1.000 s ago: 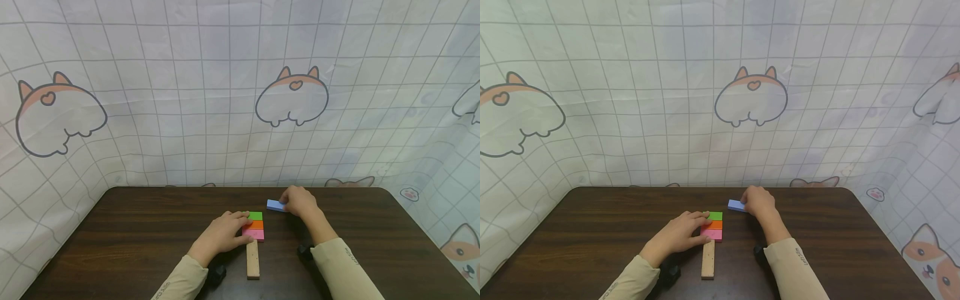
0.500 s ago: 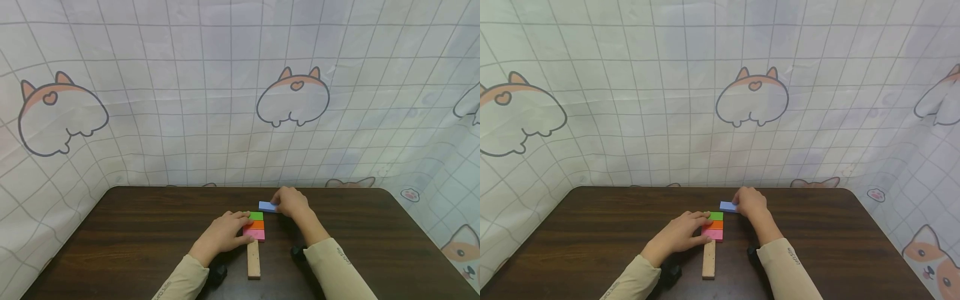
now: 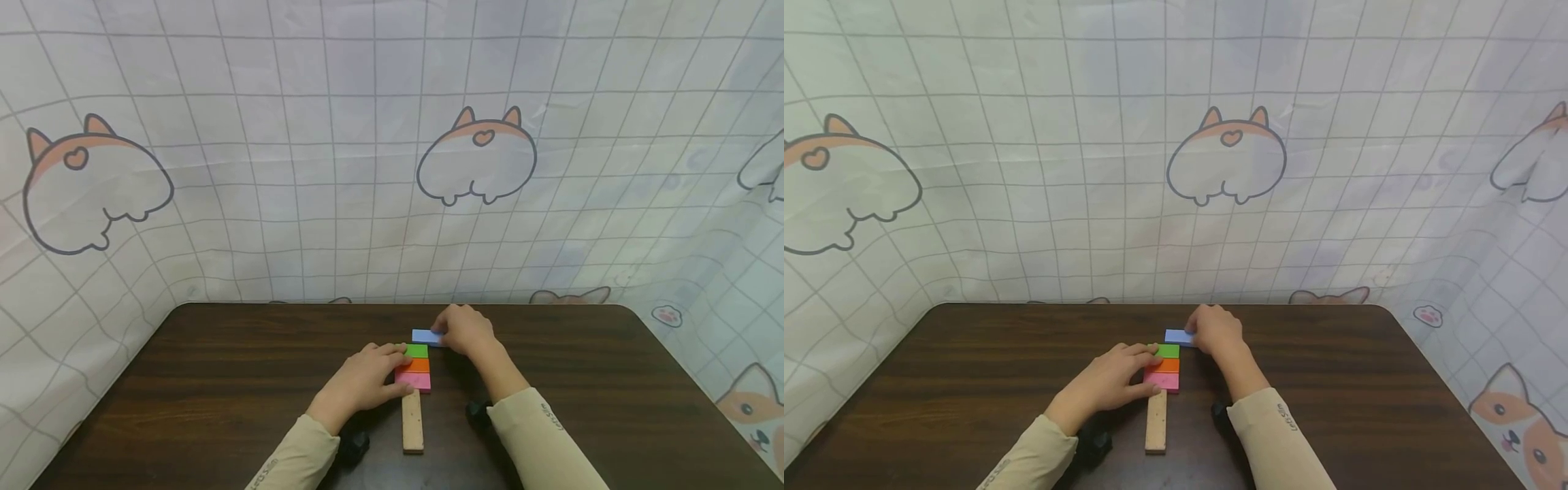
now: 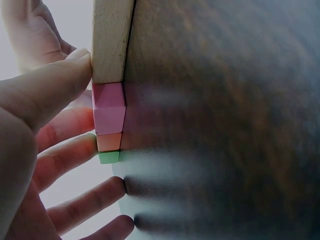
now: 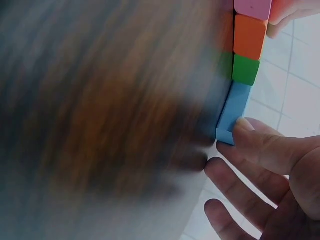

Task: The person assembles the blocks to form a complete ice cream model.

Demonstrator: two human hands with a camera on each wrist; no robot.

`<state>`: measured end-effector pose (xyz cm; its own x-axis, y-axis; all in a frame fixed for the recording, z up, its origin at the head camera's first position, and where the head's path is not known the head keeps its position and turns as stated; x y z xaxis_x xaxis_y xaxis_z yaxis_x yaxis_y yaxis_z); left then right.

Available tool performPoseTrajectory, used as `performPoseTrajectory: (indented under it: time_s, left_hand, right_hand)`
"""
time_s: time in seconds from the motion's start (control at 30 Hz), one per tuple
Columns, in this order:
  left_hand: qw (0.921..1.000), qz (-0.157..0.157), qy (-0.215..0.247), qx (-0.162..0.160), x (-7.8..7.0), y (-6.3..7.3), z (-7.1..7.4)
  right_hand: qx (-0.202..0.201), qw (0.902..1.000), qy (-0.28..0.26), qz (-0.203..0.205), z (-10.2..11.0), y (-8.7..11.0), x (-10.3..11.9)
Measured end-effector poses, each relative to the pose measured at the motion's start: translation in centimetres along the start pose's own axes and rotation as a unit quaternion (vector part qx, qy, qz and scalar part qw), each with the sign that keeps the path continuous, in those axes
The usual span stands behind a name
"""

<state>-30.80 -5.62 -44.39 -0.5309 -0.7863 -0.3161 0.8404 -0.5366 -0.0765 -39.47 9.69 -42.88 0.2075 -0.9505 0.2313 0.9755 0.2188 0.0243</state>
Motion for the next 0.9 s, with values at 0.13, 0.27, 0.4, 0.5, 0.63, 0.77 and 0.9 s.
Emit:
performPoseTrajectory:
  time_s: [0.13, 0.27, 0.4, 0.5, 0.63, 0.77, 0.9]
  left_hand:
    - [1.0, -0.002, -0.001, 0.001, 0.1, 0.0, -0.1]
    - [1.0, -0.005, -0.001, -0.002, 0.1, 0.0, -0.1]
    - [1.0, -0.005, -0.002, -0.005, 0.1, 0.0, 0.0]
    - [1.0, -0.006, -0.002, -0.004, 0.1, 0.0, 0.0]
    - [1.0, -0.007, -0.003, -0.004, 0.1, -0.1, 0.0]
    - [0.9999, -0.008, -0.004, -0.005, 0.0, -0.1, 0.1]
    - [0.9999, -0.009, -0.004, -0.005, 0.0, 0.0, 0.1]
  right_hand:
    - [0.006, 1.0, -0.002, 0.0, -0.3, 0.0, 0.3]
    - [0.011, 0.9999, -0.003, 0.001, -0.5, 0.1, 0.5]
    - [0.013, 0.9999, -0.006, 0.006, -0.6, 0.0, 0.9]
    - [0.014, 0.9998, -0.008, 0.008, -0.5, 0.0, 1.2]
    - [0.014, 0.9998, -0.009, 0.008, -0.5, 0.1, 1.3]
    - [0.017, 0.9997, -0.01, 0.012, -0.5, 0.1, 1.4]
    - [0.026, 0.9994, -0.012, 0.022, -0.6, 0.1, 1.4]
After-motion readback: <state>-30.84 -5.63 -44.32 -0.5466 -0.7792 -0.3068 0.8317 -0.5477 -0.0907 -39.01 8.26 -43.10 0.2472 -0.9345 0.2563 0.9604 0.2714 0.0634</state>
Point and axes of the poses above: each hand's wrist, its own y-axis away from the middle knuckle, its own z-axis out of the back of the hand, x = y × z, the point moved 8 cm from there along -y, towards the middle knuckle, and after that the axes turned 4 degrees about y, right-handed, at the moved point
